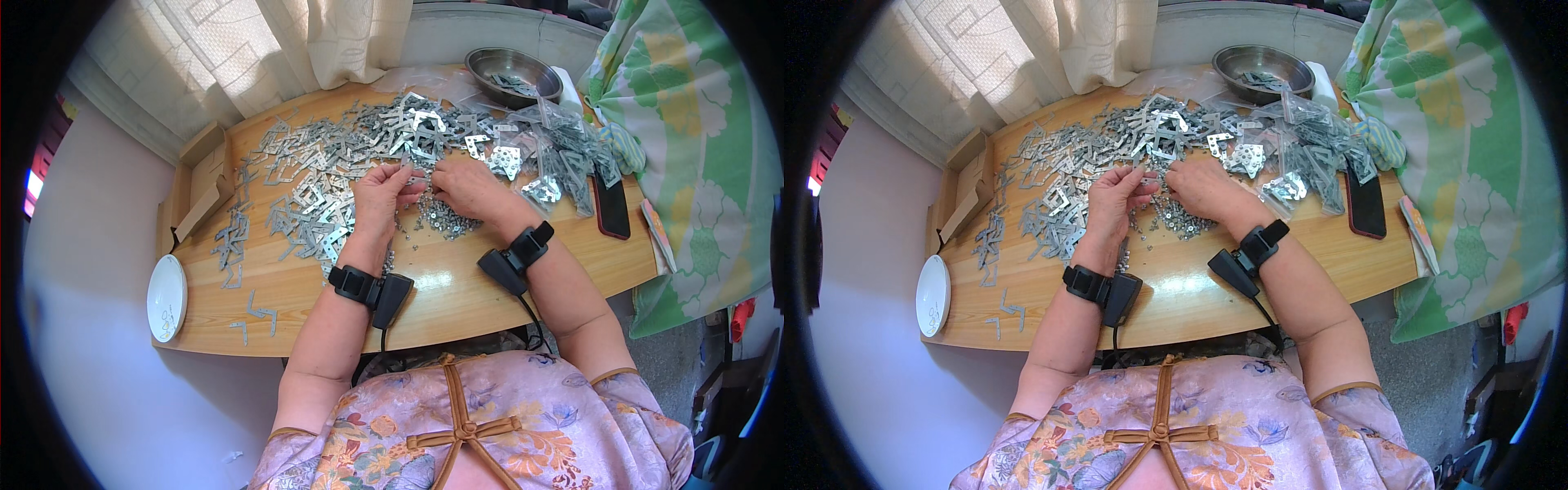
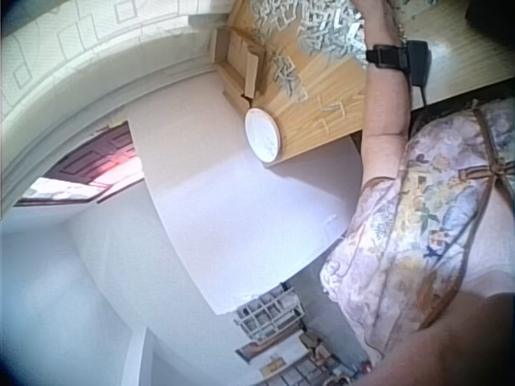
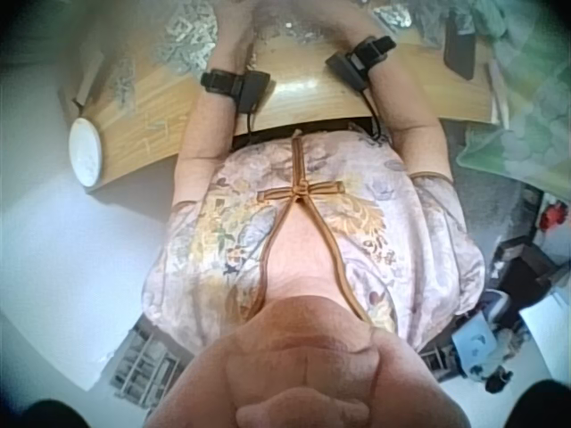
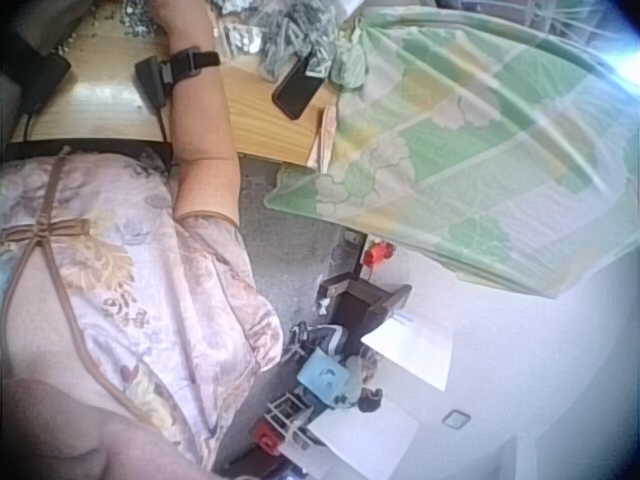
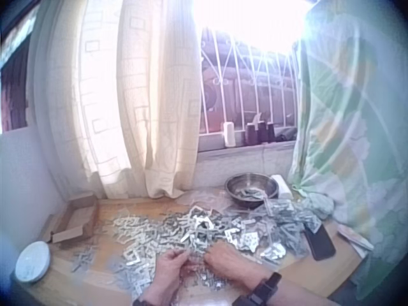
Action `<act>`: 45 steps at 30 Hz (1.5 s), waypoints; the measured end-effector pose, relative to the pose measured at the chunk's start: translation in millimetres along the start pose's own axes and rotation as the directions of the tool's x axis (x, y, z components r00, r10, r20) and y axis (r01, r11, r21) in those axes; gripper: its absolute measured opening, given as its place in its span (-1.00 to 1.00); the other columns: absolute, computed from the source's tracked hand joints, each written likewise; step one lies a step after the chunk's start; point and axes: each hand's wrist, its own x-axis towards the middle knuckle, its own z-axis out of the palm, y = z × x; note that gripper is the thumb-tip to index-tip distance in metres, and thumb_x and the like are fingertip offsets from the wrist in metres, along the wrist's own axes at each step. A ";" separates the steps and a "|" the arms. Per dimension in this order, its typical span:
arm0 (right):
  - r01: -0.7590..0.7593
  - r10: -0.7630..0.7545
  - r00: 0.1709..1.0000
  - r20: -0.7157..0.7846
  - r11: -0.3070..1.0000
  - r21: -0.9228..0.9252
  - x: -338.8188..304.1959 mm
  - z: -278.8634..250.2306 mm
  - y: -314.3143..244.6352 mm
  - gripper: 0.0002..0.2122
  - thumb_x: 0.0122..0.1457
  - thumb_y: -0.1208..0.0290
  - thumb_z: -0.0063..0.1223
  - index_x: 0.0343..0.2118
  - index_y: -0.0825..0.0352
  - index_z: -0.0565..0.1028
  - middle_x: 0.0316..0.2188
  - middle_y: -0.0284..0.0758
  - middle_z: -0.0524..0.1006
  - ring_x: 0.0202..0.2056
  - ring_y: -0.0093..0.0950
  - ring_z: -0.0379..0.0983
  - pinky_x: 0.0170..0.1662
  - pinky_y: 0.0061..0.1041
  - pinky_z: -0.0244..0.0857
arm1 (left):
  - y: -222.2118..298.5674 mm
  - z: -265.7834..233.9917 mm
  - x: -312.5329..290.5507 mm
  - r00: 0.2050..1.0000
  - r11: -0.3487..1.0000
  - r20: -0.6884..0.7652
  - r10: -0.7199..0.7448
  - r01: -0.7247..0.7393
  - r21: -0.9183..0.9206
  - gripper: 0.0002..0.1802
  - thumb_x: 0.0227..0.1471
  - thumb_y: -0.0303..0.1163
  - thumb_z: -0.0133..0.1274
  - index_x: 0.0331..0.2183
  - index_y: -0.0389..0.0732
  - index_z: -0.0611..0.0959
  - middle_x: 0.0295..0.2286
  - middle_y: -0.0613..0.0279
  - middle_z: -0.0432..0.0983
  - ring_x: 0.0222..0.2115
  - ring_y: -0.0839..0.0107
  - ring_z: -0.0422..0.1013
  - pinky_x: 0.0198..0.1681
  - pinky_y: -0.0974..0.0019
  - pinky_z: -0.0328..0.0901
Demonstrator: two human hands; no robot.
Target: Sorting and inspecting a large pile of small metal L-brackets on a desk.
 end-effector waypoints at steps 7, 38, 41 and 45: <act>-0.008 0.008 1.000 0.013 1.000 0.004 -0.1 1.1 2.1 -0.89 -0.10 0.42 0.05 -0.53 0.34 0.43 -0.48 -0.27 0.40 -0.34 -0.27 0.37 -0.28 -0.34 0.25 | 0.8 -0.1 -0.5 0.999 0.999 -0.032 -0.008 0.009 0.039 -0.84 -0.04 -0.40 0.06 -0.38 -0.27 0.49 -0.48 0.15 0.52 -0.54 0.45 0.49 -0.59 0.58 0.35; 0.069 0.244 0.859 -0.450 0.815 0.575 9.2 5.2 -7.4 -0.92 -0.11 0.56 0.05 -0.50 0.39 0.48 -0.56 -0.24 0.47 -0.52 -0.36 0.42 -0.44 -0.52 0.29 | -4.5 4.3 -1.5 0.992 0.952 -0.030 0.126 -0.112 0.286 -0.83 -0.08 -0.49 0.07 -0.37 -0.36 0.55 -0.52 0.22 0.51 -0.56 0.54 0.45 -0.53 0.57 0.32; 0.094 0.233 0.852 -0.469 0.812 0.576 10.1 2.3 -10.7 -0.93 -0.11 0.58 0.04 -0.50 0.38 0.47 -0.55 -0.24 0.45 -0.50 -0.35 0.42 -0.44 -0.52 0.29 | -5.5 4.3 -1.4 0.988 0.943 -0.034 0.153 -0.136 0.303 -0.83 -0.10 -0.49 0.08 -0.37 -0.35 0.56 -0.55 0.27 0.50 -0.61 0.60 0.40 -0.57 0.60 0.27; 0.139 0.202 0.842 -0.500 0.815 0.562 10.8 4.3 -9.6 -0.92 -0.12 0.61 0.03 -0.49 0.37 0.48 -0.52 -0.26 0.44 -0.49 -0.35 0.42 -0.44 -0.52 0.29 | -8.2 3.6 1.1 0.983 0.926 -0.032 0.179 -0.157 0.343 -0.84 -0.11 -0.51 0.08 -0.38 -0.35 0.56 -0.58 0.31 0.47 -0.65 0.67 0.33 -0.62 0.62 0.21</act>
